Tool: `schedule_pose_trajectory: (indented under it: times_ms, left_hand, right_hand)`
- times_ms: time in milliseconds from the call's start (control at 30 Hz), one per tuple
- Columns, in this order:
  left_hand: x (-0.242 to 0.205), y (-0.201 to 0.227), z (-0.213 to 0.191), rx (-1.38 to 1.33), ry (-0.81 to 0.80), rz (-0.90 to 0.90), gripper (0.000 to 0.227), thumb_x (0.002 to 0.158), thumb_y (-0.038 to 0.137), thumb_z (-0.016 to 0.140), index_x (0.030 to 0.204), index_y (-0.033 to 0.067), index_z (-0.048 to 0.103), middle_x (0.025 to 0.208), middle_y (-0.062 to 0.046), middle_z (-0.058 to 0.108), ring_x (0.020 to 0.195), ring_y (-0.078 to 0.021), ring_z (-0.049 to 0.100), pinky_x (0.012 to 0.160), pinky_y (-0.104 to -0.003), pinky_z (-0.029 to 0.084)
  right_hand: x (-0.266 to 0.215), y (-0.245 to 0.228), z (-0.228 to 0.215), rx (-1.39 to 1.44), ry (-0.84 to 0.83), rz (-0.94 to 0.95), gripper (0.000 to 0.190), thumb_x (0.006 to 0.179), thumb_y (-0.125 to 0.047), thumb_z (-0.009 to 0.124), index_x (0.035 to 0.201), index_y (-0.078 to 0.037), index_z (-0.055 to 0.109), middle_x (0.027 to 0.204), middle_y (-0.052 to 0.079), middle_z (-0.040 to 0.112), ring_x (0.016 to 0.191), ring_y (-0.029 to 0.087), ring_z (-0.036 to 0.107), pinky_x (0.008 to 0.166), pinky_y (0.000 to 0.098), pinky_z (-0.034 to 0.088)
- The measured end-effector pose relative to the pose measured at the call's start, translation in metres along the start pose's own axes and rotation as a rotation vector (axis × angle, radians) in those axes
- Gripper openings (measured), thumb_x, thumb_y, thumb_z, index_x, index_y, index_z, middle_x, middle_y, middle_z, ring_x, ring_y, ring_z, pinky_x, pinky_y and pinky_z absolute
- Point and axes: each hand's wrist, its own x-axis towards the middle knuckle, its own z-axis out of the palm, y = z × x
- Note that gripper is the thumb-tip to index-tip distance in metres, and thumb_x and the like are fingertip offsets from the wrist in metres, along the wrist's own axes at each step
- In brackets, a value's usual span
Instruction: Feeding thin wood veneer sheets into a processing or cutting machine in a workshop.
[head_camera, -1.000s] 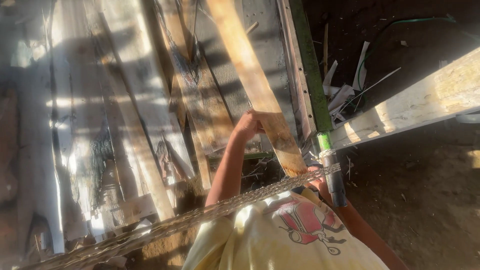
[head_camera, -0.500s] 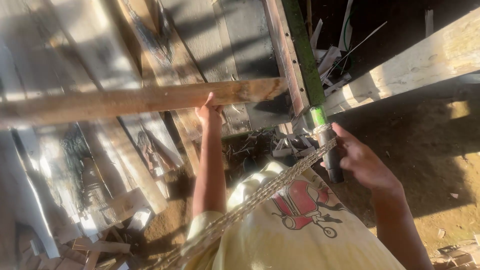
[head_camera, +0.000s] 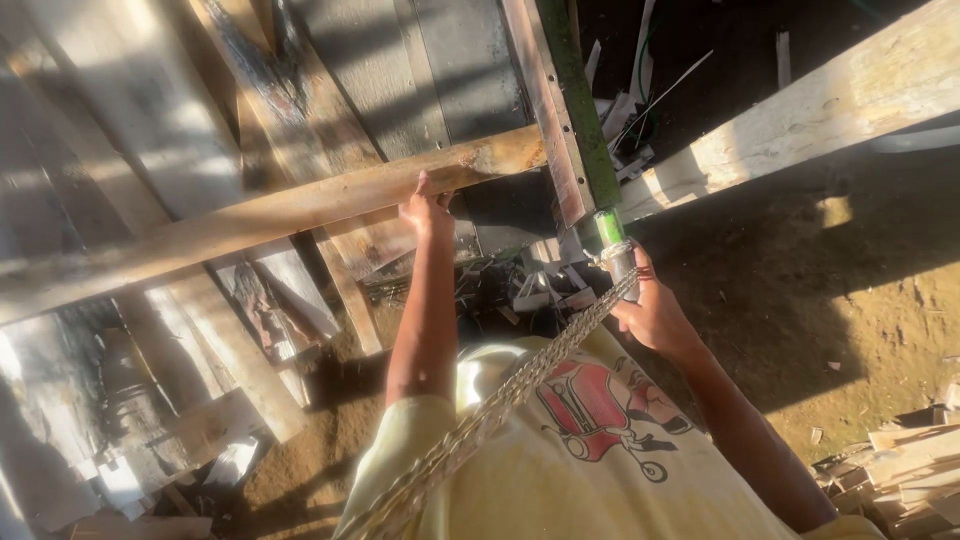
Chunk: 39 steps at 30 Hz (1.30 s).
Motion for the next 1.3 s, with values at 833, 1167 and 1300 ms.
schedule_pose_trajectory:
  times_ms: [833, 1167, 1300]
  left_hand:
    - [-0.018, 0.004, -0.003, -0.028, -0.131, 0.019, 0.025, 0.096, 0.005, 0.069, 0.104, -0.0180, 0.064, 0.105, -0.030, 0.068, 0.081, -0.0331, 0.075, 0.069, -0.044, 0.069]
    - [-0.135, 0.062, -0.084, 0.234, -0.256, 0.128, 0.031, 0.098, 0.007, 0.058, 0.121, -0.0139, 0.059, 0.111, -0.026, 0.070, 0.088, -0.0316, 0.074, 0.067, -0.039, 0.065]
    - [-0.182, 0.084, -0.132, 0.388, -0.251, 0.013, 0.033, 0.096, 0.003, 0.065, 0.125, -0.0080, 0.054, 0.117, -0.029, 0.067, 0.097, -0.0367, 0.075, 0.084, -0.045, 0.067]
  right_hand:
    - [0.038, 0.101, 0.025, -0.164, 0.152, 0.235, 0.062, 0.082, -0.015, 0.072, 0.139, -0.015, 0.048, 0.079, 0.016, 0.069, 0.056, 0.023, 0.065, 0.051, 0.0391, 0.051]
    - [0.024, 0.105, -0.014, 0.408, -0.022, -0.086, 0.039, 0.100, -0.023, 0.067, 0.129, 0.002, 0.060, 0.091, 0.014, 0.065, 0.073, 0.022, 0.061, 0.067, 0.0357, 0.050]
    - [0.023, 0.142, 0.004, 0.921, -0.118, -0.065, 0.049, 0.094, -0.036, 0.066, 0.131, -0.005, 0.063, 0.110, 0.020, 0.072, 0.096, 0.027, 0.070, 0.090, 0.0389, 0.056]
